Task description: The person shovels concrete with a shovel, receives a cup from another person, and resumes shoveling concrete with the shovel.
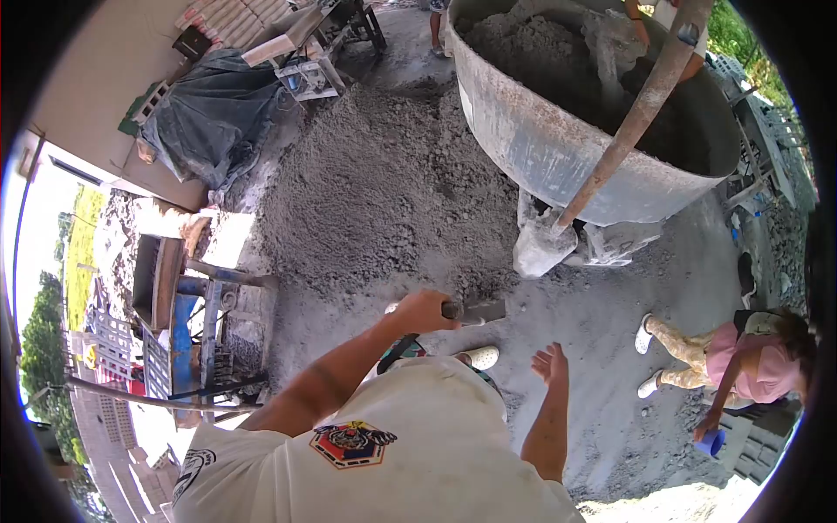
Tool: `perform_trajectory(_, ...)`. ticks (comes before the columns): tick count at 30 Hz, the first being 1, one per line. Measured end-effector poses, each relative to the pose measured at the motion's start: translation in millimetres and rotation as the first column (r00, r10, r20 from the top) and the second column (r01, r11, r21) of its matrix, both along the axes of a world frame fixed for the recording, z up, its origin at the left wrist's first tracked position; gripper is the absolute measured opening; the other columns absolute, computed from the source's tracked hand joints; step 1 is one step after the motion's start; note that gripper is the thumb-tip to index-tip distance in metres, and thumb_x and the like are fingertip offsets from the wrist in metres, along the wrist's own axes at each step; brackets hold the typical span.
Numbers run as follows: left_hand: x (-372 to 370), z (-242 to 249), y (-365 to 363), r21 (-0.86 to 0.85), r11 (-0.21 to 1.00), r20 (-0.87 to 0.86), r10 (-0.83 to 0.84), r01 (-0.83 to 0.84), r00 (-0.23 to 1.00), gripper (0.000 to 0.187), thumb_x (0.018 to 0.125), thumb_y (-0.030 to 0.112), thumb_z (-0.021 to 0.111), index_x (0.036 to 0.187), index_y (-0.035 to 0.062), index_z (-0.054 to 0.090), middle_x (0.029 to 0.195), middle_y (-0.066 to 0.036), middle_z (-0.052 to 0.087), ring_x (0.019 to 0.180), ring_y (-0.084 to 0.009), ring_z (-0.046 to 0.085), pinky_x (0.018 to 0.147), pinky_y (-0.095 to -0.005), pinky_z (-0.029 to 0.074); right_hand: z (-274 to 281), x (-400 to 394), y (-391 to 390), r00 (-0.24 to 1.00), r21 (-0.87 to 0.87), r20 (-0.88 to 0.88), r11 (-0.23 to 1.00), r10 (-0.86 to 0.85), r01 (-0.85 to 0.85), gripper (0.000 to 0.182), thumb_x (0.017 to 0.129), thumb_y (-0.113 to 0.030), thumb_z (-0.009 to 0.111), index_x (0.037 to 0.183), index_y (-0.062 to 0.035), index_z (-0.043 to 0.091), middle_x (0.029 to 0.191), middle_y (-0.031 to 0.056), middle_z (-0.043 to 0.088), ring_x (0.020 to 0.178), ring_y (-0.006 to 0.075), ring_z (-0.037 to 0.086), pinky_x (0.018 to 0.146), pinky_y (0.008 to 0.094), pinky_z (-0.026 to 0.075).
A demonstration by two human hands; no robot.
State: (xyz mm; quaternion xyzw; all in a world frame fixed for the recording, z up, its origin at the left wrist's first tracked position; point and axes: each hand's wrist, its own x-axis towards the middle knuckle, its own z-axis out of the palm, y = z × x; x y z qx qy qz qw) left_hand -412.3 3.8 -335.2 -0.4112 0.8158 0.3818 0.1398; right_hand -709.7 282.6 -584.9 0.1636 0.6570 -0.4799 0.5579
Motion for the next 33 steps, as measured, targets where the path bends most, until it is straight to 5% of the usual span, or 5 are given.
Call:
perform_trajectory(11, 91.3, 128.8, -43.8, -0.161, 0.897, -0.297, -0.441, 0.41, 0.847, 0.037, 0.084, 0.029, 0.073, 0.111, 0.006, 0.062, 0.093, -0.016, 0.07, 0.085, -0.038, 0.068, 0.072, -0.0485, 0.052, 147.2, 212.8, -251.5, 0.605, -0.262, 0.69, 0.916, 0.397, -0.302, 0.045, 0.091, -0.047, 0.054, 0.097, -0.004, 0.066, 0.097, 0.0155, 0.069, 0.081, 0.0304, 0.067, 0.07, 0.0457, 0.054)
perform_trajectory(17, 133.0, 123.9, -120.0, -0.365, 0.851, -0.277, -0.486, 0.377, 0.829, 0.033, 0.079, 0.022, 0.075, 0.108, 0.011, 0.061, 0.093, -0.011, 0.07, 0.086, -0.0332, 0.069, 0.07, -0.0462, 0.055, 130.4, 226.1, -377.9, 0.887, -0.678, 0.209, 0.715, 0.411, -0.171, 0.044, 0.094, -0.039, 0.053, 0.103, 0.0031, 0.064, 0.096, 0.0139, 0.069, 0.08, 0.0246, 0.067, 0.079, 0.0396, 0.056)
perform_trajectory(22, 94.8, 10.1, -226.0, -0.481, 0.815, -0.237, -0.477, 0.325, 0.846, 0.03, 0.08, 0.022, 0.073, 0.108, 0.0142, 0.064, 0.094, -0.008, 0.071, 0.086, -0.0314, 0.07, 0.073, -0.0459, 0.056, 226.0, 245.4, -411.4, 0.959, -0.398, -0.214, 0.88, 0.184, -0.258, 0.047, 0.097, -0.044, 0.052, 0.119, -0.003, 0.061, 0.107, 0.0109, 0.068, 0.095, 0.0255, 0.066, 0.086, 0.0409, 0.055)
perform_trajectory(28, 86.7, 13.4, -252.2, -0.455, 0.825, -0.217, -0.468, 0.336, 0.856, 0.024, 0.081, 0.022, 0.068, 0.103, 0.0113, 0.067, 0.091, -0.01, 0.073, 0.086, -0.0314, 0.071, 0.073, -0.046, 0.056, 213.0, 258.6, -425.3, 0.288, -0.046, -0.943, 0.793, 0.166, -0.608, 0.045, 0.106, -0.037, 0.042, 0.11, -0.0017, 0.07, 0.107, 0.0156, 0.069, 0.101, 0.0275, 0.066, 0.087, 0.0404, 0.05)
perform_trajectory(33, 83.6, 9.1, -279.3, -0.412, 0.878, -0.216, -0.355, 0.245, 0.909, 0.015, 0.079, 0.024, 0.065, 0.082, 0.0103, 0.07, 0.083, -0.01, 0.073, 0.076, -0.0326, 0.071, 0.068, -0.0452, 0.057, 247.1, 275.1, -476.6, 0.207, -0.04, -0.973, 0.805, 0.104, -0.592, 0.041, 0.105, -0.028, 0.041, 0.1, -0.0003, 0.071, 0.094, 0.0185, 0.071, 0.092, 0.036, 0.068, 0.081, 0.0426, 0.052)
